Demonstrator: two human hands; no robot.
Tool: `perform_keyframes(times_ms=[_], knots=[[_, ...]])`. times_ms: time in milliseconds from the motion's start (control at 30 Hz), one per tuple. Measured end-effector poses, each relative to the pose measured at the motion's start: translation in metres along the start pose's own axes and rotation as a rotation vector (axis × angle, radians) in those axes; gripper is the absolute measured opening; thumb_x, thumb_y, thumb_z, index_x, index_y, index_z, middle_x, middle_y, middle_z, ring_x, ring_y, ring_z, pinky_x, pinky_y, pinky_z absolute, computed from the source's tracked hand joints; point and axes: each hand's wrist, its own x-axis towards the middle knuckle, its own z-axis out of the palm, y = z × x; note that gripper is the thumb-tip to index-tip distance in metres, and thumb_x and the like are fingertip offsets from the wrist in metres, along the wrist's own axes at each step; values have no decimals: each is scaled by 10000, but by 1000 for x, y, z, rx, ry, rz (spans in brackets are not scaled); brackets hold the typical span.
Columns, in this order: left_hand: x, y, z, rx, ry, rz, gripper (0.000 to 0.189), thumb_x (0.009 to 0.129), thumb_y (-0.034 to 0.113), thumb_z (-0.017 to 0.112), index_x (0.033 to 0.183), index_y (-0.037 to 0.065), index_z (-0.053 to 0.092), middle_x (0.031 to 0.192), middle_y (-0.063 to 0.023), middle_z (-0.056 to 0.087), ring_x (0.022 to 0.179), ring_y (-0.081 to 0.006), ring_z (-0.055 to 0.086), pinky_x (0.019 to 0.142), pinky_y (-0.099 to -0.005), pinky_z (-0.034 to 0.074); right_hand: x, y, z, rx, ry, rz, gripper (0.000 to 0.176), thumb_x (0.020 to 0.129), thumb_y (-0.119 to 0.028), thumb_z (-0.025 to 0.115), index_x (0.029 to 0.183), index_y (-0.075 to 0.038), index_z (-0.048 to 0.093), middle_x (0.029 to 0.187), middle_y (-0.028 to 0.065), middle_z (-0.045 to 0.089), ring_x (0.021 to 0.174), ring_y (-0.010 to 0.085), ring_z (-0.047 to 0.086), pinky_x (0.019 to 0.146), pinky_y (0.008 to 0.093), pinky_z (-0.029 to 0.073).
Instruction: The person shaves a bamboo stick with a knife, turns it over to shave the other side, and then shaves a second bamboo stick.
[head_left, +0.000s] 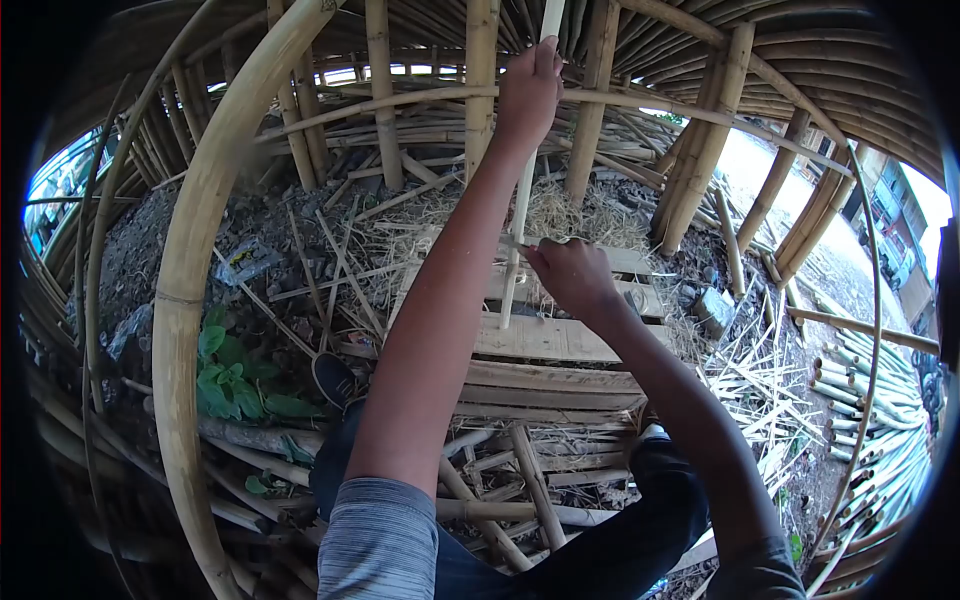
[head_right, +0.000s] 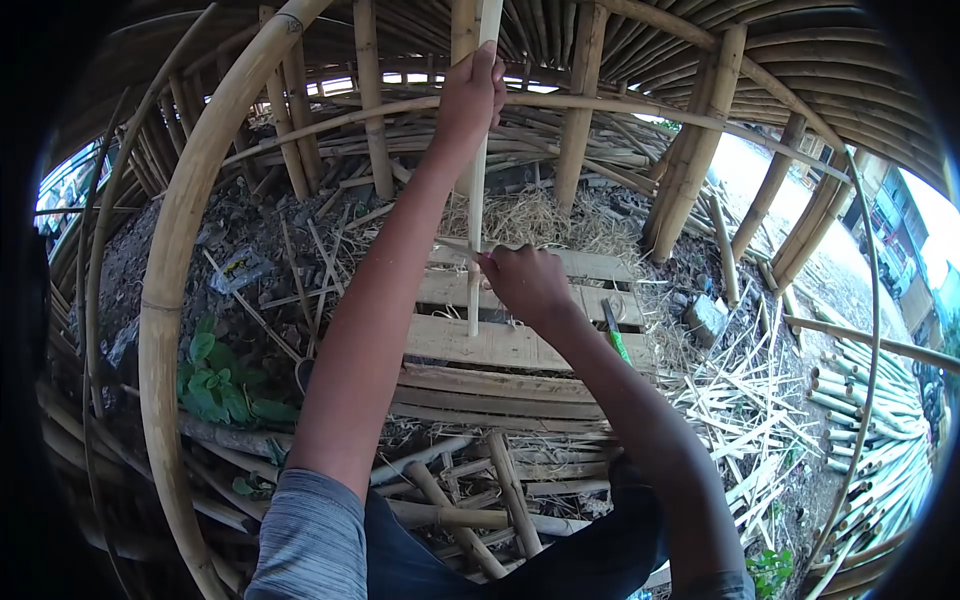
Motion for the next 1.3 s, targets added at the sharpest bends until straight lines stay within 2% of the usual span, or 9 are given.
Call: perform_keyframes(times_ms=[167,367,500,633,733,800,967,1133,1300], knots=[[-7,-4,5,69,35,14,412,993,392,359,698,106,389,493,43,309,406,-56,285,391,-237,268,-30,24,78,7,25,15,400,921,-376,499,682,-72,600,555,138,599,504,328,612,470,423,492],[1,0,-5,82,91,43,392,996,355,370,702,97,389,500,37,290,417,-61,303,399,-248,266,6,-10,-17,16,22,75,369,915,-377,507,729,-79,619,627,121,633,546,302,636,487,402,504],[-6,-6,5,176,145,52,370,995,327,381,746,62,450,523,31,311,449,-63,323,439,-264,290,-79,36,119,-341,-286,-317,347,919,-364,487,786,-92,656,743,96,673,637,238,670,526,386,528],[-4,-4,12,387,165,167,377,984,259,397,1175,-16,570,542,-20,382,493,-96,397,506,-297,366,-59,7,54,-102,-276,-48,342,901,-381,513,797,-89,659,674,128,648,623,315,651,536,422,521],[-2,-8,8,463,195,137,368,990,300,386,980,-23,561,558,-60,435,514,-122,458,515,-320,381,-45,12,26,-41,-161,151,329,899,-360,519,796,-73,645,636,150,627,600,341,629,508,436,494],[3,-11,-1,455,161,63,363,992,321,386,891,-10,495,590,-81,475,508,-147,479,504,-349,380,-47,23,20,384,53,354,313,917,-319,499,818,-42,606,589,123,594,520,270,600,465,399,462],[-7,-4,-27,633,100,149,314,993,281,398,871,-8,417,586,-105,504,480,-180,500,454,-360,350,-70,3,71,1233,-125,847,295,974,-306,437,946,-22,513,578,20,493,462,106,486,411,297,386],[-19,-4,-31,593,278,329,295,999,254,385,858,-5,407,538,-90,423,439,-189,428,439,-378,313,-47,-66,77,701,220,516,173,965,-156,395,962,16,412,692,310,551,654,523,517,541,561,389],[-15,-13,-51,588,365,330,313,990,270,425,806,17,416,539,-29,383,474,-100,357,452,-297,306,-33,-52,88,602,-96,457,190,935,-134,402,939,53,436,699,300,581,675,493,565,597,565,438]])
